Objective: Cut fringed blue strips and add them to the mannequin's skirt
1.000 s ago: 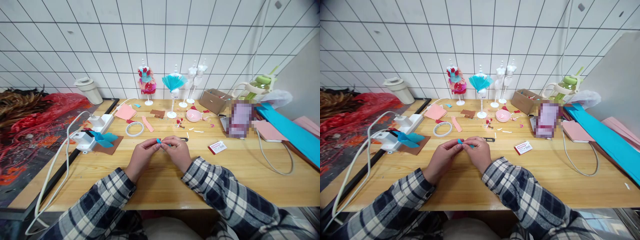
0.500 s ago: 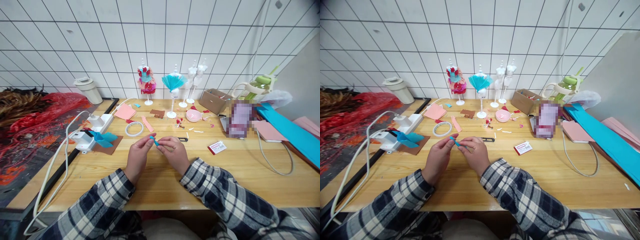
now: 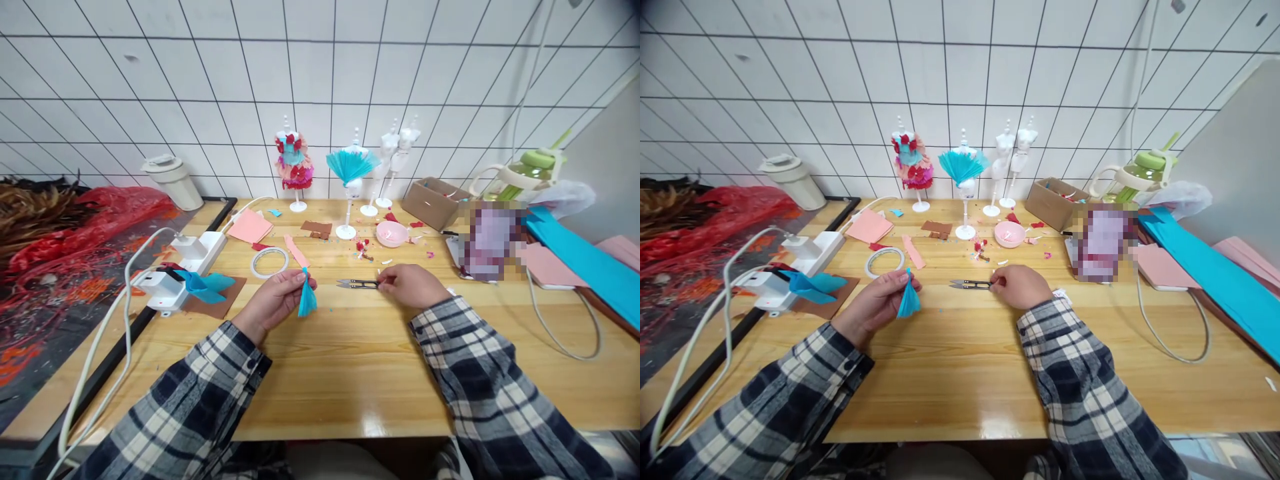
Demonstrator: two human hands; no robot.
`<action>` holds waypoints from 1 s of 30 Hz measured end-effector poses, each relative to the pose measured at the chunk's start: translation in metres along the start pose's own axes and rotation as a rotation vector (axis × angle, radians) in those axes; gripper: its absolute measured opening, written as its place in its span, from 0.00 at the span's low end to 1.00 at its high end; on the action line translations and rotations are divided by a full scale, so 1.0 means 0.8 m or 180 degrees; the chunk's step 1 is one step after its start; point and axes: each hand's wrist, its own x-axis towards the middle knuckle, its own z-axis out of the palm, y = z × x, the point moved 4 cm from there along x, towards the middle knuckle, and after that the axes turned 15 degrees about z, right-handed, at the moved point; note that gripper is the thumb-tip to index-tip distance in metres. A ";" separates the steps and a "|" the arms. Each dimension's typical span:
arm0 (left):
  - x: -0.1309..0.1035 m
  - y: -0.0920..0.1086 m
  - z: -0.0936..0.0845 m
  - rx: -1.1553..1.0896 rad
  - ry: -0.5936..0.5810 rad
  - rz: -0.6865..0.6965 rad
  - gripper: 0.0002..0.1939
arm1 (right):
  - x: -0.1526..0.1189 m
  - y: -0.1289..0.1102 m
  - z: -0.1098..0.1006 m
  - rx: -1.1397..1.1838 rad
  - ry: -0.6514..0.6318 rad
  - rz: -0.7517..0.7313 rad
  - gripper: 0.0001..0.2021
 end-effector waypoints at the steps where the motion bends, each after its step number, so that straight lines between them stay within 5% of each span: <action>1: -0.002 -0.001 0.001 0.0077 -0.0025 0.0008 0.07 | -0.003 -0.007 0.004 -0.0045 -0.0030 0.0004 0.09; 6: -0.004 -0.003 0.002 0.0530 -0.0115 -0.0077 0.12 | -0.013 -0.033 0.010 0.0113 -0.0001 -0.0280 0.09; 11: -0.007 -0.005 0.004 0.0754 -0.0240 -0.0109 0.14 | 0.000 -0.021 0.004 0.0008 0.0649 -0.0275 0.10; 20: -0.013 -0.007 0.008 0.0983 -0.0199 -0.0172 0.17 | -0.002 -0.029 0.013 -0.0111 0.0616 -0.0165 0.14; 26: -0.013 -0.009 0.009 0.1195 -0.0190 -0.0210 0.17 | 0.003 -0.032 0.019 -0.0183 0.0690 -0.0261 0.08; 30: -0.012 -0.012 0.008 0.1413 -0.0217 -0.0235 0.18 | 0.000 -0.042 0.022 0.0395 0.0761 -0.0347 0.06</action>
